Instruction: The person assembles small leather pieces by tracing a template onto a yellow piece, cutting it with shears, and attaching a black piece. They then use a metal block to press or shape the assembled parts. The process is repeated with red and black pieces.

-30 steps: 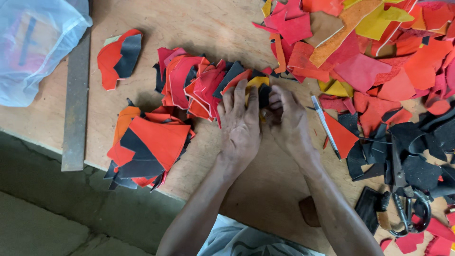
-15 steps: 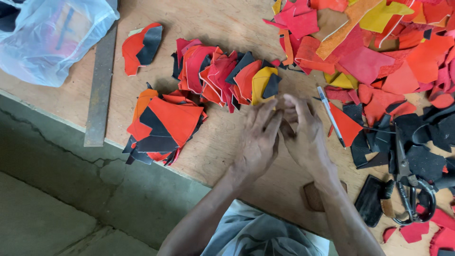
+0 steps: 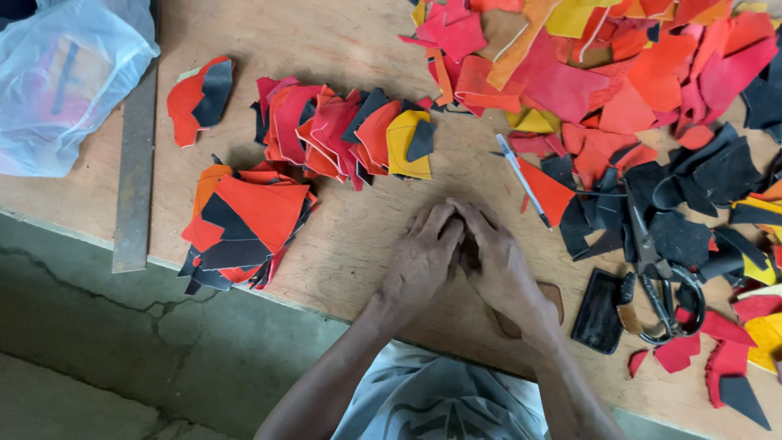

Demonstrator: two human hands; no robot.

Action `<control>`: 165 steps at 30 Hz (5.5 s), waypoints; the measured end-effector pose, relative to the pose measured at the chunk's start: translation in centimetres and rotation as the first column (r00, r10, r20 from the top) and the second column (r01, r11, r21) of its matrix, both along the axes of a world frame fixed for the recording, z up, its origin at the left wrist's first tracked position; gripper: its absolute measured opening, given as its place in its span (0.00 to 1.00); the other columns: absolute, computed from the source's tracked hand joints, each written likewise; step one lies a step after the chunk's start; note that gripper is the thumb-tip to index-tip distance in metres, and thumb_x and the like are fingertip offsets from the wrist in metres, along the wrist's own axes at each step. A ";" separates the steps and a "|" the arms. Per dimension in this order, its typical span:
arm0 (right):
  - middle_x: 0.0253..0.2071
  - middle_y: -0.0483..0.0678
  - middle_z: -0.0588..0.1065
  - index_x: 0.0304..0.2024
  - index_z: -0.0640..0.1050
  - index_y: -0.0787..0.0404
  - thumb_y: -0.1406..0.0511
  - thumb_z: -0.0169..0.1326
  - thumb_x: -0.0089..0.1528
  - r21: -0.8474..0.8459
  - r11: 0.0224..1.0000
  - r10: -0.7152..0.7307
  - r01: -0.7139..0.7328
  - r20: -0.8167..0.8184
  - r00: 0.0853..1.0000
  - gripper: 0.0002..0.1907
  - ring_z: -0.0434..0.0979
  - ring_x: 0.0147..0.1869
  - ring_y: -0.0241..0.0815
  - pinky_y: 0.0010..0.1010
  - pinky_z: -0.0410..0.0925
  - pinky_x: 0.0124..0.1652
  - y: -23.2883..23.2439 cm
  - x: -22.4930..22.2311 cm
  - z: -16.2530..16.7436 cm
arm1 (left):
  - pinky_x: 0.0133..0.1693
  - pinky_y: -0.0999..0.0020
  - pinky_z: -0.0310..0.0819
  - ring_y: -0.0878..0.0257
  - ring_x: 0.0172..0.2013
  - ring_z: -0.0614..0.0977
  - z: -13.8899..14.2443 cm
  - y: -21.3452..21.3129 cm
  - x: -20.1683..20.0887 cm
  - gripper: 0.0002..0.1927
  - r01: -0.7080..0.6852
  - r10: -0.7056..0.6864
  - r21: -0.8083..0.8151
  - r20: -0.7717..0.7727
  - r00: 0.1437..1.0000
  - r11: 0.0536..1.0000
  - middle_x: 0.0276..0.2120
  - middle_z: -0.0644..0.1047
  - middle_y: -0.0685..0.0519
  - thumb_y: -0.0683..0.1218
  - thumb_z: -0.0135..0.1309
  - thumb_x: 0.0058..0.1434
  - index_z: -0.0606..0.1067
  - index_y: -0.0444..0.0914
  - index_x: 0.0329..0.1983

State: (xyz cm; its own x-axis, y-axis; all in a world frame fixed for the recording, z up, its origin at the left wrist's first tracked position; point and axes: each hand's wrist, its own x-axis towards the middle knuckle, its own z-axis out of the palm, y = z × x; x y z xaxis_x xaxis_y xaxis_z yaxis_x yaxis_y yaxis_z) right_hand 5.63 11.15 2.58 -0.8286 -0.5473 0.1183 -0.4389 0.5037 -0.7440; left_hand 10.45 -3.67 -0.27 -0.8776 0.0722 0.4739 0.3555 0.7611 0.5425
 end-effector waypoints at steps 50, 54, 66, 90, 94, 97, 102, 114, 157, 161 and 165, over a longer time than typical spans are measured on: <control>0.40 0.54 0.78 0.50 0.75 0.66 0.77 0.59 0.57 -0.107 0.961 -0.257 0.256 0.006 0.966 0.18 0.84 0.40 0.49 0.33 0.76 0.38 9.2 -2.0 2.9 | 0.42 0.50 0.76 0.44 0.44 0.79 2.9 6.8 -6.4 0.11 0.307 -0.331 0.146 0.200 0.922 0.941 0.45 0.74 0.43 0.40 0.55 0.65 0.73 0.36 0.51; 0.41 0.56 0.78 0.49 0.76 0.67 0.80 0.54 0.59 -0.103 0.952 -0.304 0.287 -0.227 0.925 0.16 0.83 0.42 0.53 0.36 0.75 0.40 8.8 -3.7 2.5 | 0.43 0.49 0.76 0.44 0.44 0.80 2.2 7.0 -7.8 0.14 0.290 -0.313 0.200 0.093 0.945 0.936 0.45 0.75 0.44 0.35 0.54 0.59 0.72 0.35 0.48; 0.34 0.53 0.79 0.42 0.77 0.62 0.71 0.64 0.56 0.043 0.955 -0.264 0.293 -0.321 0.909 0.13 0.81 0.36 0.54 0.42 0.73 0.35 7.2 -6.8 -0.7 | 0.36 0.46 0.73 0.42 0.36 0.81 0.3 5.9 -8.2 0.10 0.106 -0.142 0.299 0.099 0.985 0.948 0.36 0.76 0.45 0.35 0.54 0.61 0.68 0.38 0.42; 0.30 0.52 0.79 0.35 0.80 0.65 0.75 0.63 0.50 0.003 0.907 -0.401 0.421 -0.295 0.867 0.11 0.82 0.31 0.45 0.33 0.74 0.33 9.8 -4.2 1.1 | 0.41 0.48 0.75 0.43 0.40 0.80 1.1 5.8 -8.0 0.13 0.119 -0.144 0.237 0.092 0.985 0.964 0.44 0.76 0.43 0.36 0.54 0.62 0.70 0.36 0.50; 0.35 0.53 0.79 0.39 0.80 0.66 0.75 0.63 0.54 -0.002 0.870 -0.464 0.493 -0.344 0.816 0.11 0.82 0.34 0.44 0.31 0.74 0.35 12.3 -3.1 1.6 | 0.45 0.50 0.75 0.43 0.45 0.79 0.7 6.0 -7.8 0.16 0.122 -0.141 0.236 0.066 0.988 0.964 0.47 0.75 0.43 0.36 0.54 0.62 0.70 0.36 0.52; 0.34 0.52 0.79 0.40 0.80 0.67 0.74 0.64 0.55 0.023 0.839 -0.510 0.544 -0.314 0.801 0.11 0.82 0.33 0.42 0.30 0.74 0.34 13.7 -2.7 1.7 | 0.54 0.48 0.72 0.43 0.53 0.75 0.4 6.1 -8.0 0.20 0.144 -0.152 0.140 0.050 0.987 0.980 0.55 0.73 0.43 0.38 0.56 0.61 0.71 0.36 0.57; 0.33 0.52 0.79 0.39 0.80 0.67 0.74 0.64 0.55 0.059 0.795 -0.559 0.604 -0.314 0.767 0.10 0.81 0.33 0.42 0.31 0.74 0.35 15.0 -2.2 1.4 | 0.66 0.44 0.59 0.39 0.68 0.61 -0.2 6.5 -8.1 0.30 0.215 -0.207 -0.110 0.085 0.975 0.970 0.71 0.62 0.42 0.40 0.56 0.59 0.68 0.38 0.66; 0.41 0.50 0.78 0.45 0.79 0.62 0.65 0.70 0.50 0.025 0.959 -0.280 0.282 -0.061 0.958 0.22 0.82 0.37 0.43 0.32 0.74 0.38 14.1 0.9 4.2 | 0.56 0.46 0.60 0.46 0.55 0.68 -0.2 7.9 -9.7 0.33 0.136 -0.130 -0.023 0.167 0.977 0.990 0.55 0.72 0.46 0.44 0.62 0.57 0.69 0.36 0.66; 0.40 0.49 0.80 0.54 0.73 0.65 0.68 0.65 0.55 -0.201 0.934 -0.194 0.294 0.407 0.893 0.26 0.81 0.36 0.35 0.28 0.73 0.33 10.6 -3.0 0.0 | 0.50 0.60 0.86 0.61 0.47 0.84 -2.1 2.3 -11.4 0.21 0.011 -0.347 0.954 0.099 0.933 0.301 0.53 0.78 0.43 0.36 0.47 0.71 0.61 0.33 0.67; 0.37 0.48 0.81 0.49 0.78 0.67 0.66 0.69 0.52 -0.045 0.982 -0.166 0.183 0.243 0.956 0.24 0.81 0.38 0.33 0.28 0.73 0.39 9.1 -0.8 0.7 | 0.48 0.65 0.82 0.60 0.47 0.83 -1.1 2.7 -10.9 0.41 0.064 -0.383 0.907 0.111 0.917 0.417 0.54 0.77 0.42 0.27 0.53 0.61 0.49 0.37 0.73; 0.30 0.48 0.80 0.45 0.80 0.65 0.66 0.67 0.54 0.042 0.944 -0.305 0.326 0.480 0.822 0.17 0.74 0.32 0.34 0.30 0.70 0.34 9.5 -0.7 0.8 | 0.44 0.65 0.85 0.58 0.44 0.86 -0.7 3.6 -10.1 0.31 0.012 -0.474 0.909 0.206 0.856 0.417 0.52 0.77 0.44 0.29 0.57 0.61 0.60 0.34 0.65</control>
State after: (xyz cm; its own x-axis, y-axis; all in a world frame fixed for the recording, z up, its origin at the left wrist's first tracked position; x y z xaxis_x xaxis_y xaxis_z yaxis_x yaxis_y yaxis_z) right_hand 4.89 20.65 3.38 -0.9150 -0.2496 -0.3171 0.1501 0.5189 -0.8415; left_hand 0.34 -0.09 -0.98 -0.9953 0.0784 0.0566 0.0333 -0.2719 0.9618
